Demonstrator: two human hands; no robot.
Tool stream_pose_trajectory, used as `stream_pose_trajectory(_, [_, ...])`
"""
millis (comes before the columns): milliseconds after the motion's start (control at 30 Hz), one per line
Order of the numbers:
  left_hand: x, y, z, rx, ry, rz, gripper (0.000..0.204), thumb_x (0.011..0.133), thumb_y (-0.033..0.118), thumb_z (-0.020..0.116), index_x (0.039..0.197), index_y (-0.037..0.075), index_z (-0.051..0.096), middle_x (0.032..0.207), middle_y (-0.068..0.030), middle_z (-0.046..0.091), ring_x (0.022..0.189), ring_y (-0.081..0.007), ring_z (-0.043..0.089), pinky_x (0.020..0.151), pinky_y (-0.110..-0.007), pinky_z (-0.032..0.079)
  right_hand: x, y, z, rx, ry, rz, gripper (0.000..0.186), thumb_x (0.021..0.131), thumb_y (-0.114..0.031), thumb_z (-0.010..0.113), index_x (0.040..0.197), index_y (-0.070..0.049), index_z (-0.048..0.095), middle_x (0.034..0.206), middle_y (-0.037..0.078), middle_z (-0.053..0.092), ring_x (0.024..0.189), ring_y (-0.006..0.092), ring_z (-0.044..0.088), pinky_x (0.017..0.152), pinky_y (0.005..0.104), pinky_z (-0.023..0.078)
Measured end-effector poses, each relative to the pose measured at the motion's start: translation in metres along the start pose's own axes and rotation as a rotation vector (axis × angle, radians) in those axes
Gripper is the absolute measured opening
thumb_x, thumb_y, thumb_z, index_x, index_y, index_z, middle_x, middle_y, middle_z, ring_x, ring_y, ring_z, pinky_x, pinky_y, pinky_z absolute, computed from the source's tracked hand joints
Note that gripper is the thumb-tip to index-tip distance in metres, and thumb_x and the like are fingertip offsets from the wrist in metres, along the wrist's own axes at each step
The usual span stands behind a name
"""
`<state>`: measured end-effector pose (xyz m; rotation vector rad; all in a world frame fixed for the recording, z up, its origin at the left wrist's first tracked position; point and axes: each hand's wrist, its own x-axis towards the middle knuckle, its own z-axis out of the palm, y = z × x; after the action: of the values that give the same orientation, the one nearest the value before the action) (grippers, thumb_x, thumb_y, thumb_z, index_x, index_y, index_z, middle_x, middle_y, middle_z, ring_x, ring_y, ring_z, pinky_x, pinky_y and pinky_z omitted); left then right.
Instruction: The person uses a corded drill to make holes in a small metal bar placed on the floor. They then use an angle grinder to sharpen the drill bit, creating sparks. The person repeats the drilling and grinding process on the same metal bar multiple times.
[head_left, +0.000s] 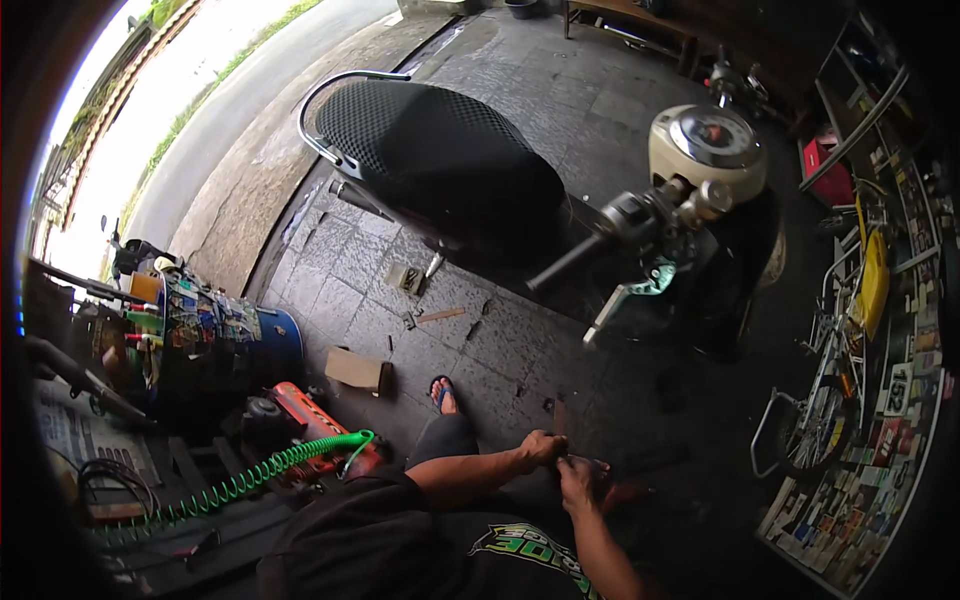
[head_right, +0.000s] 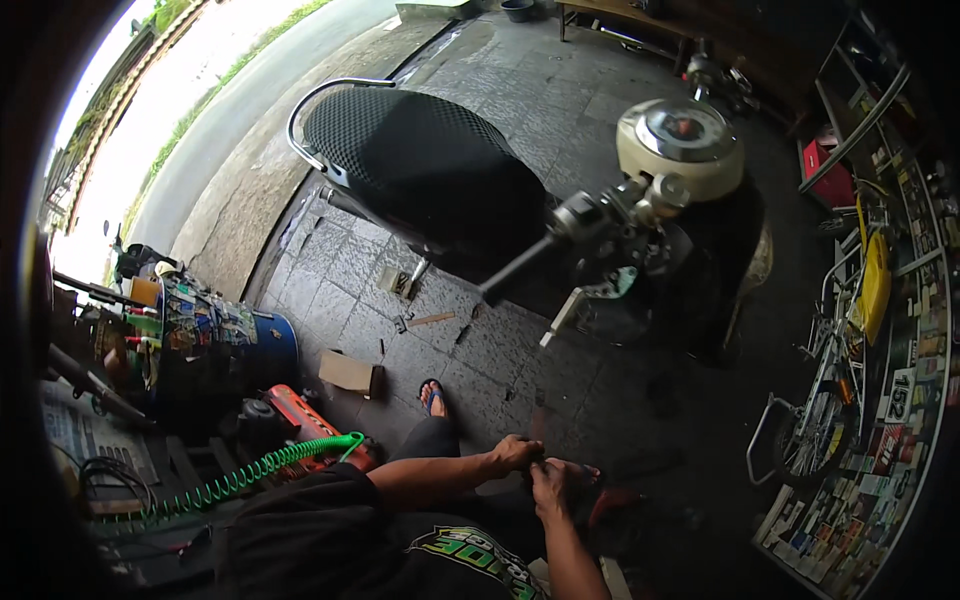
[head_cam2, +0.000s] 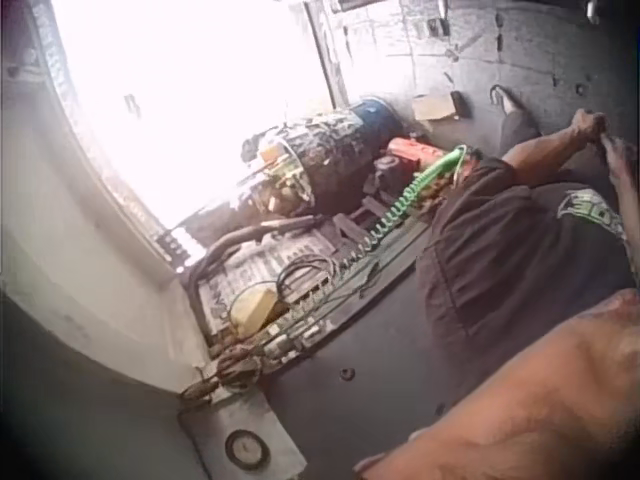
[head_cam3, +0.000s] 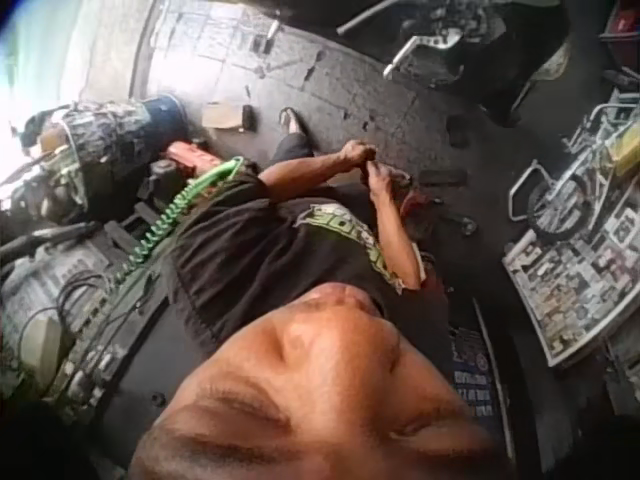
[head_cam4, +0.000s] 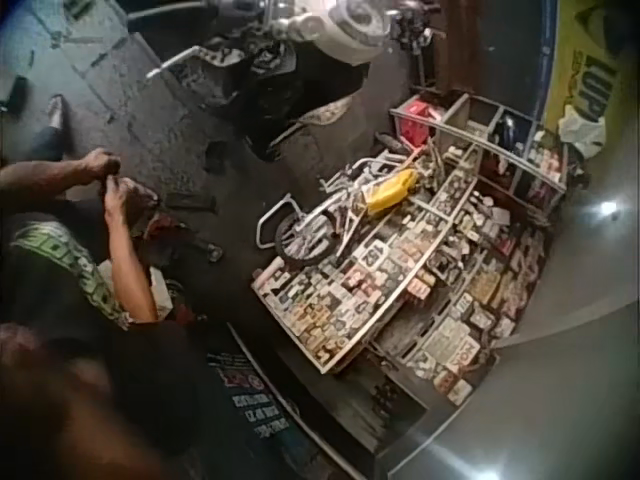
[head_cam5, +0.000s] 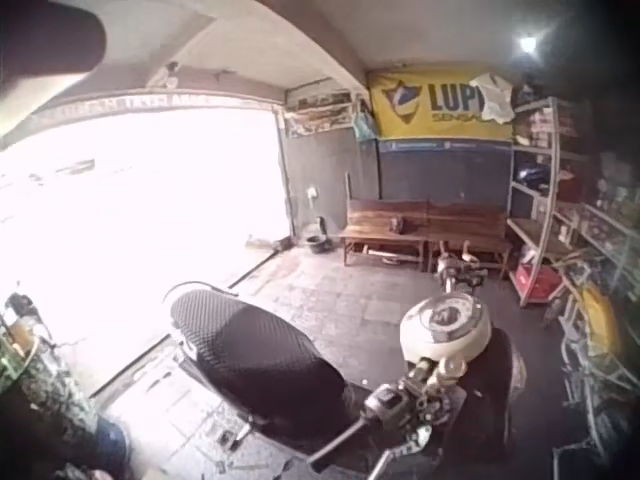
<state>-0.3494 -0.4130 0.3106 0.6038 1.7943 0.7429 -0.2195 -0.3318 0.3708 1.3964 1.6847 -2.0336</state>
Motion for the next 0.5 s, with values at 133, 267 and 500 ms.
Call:
stream_pose_trajectory(133, [-0.024, -0.037, -0.113, -0.398, 0.064, -0.304, 0.043, 0.095, 0.033, 0.065, 0.112, -0.006, 0.070, 0.095, -0.0217, 0.074, 0.091, -0.0306, 0.074, 0.080, -0.040, 0.057, 0.039, -0.020, 0.104, 0.098, -0.106, 0.113, 0.033, 0.099, -0.027, 0.064, 0.110, 0.003, 0.072, 0.089, 0.008, 0.071, 0.079, 0.0158, 0.063, 0.074, 0.0316, 0.049])
stream_pose_trajectory(267, [-0.038, -0.121, -0.226, -0.040, 0.257, -0.193, 0.041, 0.093, 0.033, 0.063, 0.104, -0.006, 0.071, 0.086, -0.0274, 0.072, 0.086, -0.0409, 0.073, 0.080, -0.049, 0.056, 0.082, -0.038, 0.197, -0.006, -0.081, 0.059, 0.026, 0.099, -0.026, 0.064, 0.103, -0.001, 0.070, 0.081, 0.004, 0.069, 0.067, 0.0121, 0.062, 0.061, 0.0286, 0.048])
stream_pose_trajectory(500, [-0.097, -0.251, -0.431, 0.393, 0.545, -0.137, 0.031, 0.090, 0.024, 0.059, 0.091, -0.007, 0.058, 0.078, -0.0329, 0.066, 0.079, -0.0529, 0.065, 0.073, -0.060, 0.051, 0.094, -0.114, 0.293, 0.220, -0.101, 0.137, 0.019, 0.099, -0.023, 0.064, 0.095, -0.005, 0.067, 0.082, 0.004, 0.068, 0.063, 0.0117, 0.063, 0.057, 0.0263, 0.050])
